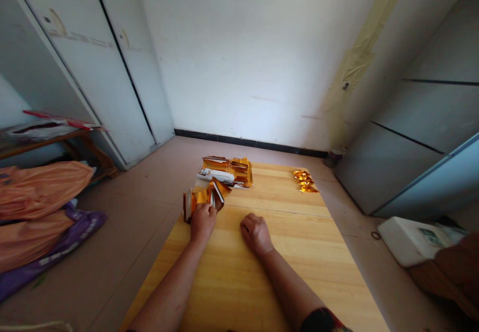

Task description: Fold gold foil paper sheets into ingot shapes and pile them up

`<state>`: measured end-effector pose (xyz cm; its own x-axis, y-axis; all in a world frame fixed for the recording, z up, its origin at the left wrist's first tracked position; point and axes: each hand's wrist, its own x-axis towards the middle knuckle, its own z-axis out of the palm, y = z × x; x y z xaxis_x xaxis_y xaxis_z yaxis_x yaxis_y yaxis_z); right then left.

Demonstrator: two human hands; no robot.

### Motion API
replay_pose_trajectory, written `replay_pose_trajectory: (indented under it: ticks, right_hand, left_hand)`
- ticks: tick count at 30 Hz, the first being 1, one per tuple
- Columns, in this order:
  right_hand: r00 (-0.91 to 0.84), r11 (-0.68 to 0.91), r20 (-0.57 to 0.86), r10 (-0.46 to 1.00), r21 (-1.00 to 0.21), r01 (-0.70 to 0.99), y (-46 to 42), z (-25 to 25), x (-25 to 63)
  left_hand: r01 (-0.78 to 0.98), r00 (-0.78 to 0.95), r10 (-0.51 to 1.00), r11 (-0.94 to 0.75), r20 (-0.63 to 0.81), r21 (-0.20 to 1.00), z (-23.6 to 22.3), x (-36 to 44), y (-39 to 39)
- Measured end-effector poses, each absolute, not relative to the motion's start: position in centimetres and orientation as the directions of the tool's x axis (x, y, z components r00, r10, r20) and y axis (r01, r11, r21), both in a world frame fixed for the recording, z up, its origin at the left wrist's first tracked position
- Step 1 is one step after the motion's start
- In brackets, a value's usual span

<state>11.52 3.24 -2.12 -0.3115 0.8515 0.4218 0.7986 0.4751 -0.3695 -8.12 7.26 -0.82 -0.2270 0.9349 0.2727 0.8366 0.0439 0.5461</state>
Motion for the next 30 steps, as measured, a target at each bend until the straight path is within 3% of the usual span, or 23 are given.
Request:
replay_pose_trajectory:
  ticks: [12,30]
  right_hand:
    - [-0.315,0.458,0.402,0.86,-0.334,0.824,3.3,-2.2,11.4]
    - [-0.326,0.472,0.404,0.855,-0.345,0.811,3.2,-2.0,11.5]
  left_hand:
    - [0.721,-0.347,0.888,0.048,0.301,0.691,-1.7,-8.6,7.2]
    - [0.628,-0.403,0.862,0.016,0.308,0.778,-2.8,-8.9,7.2]
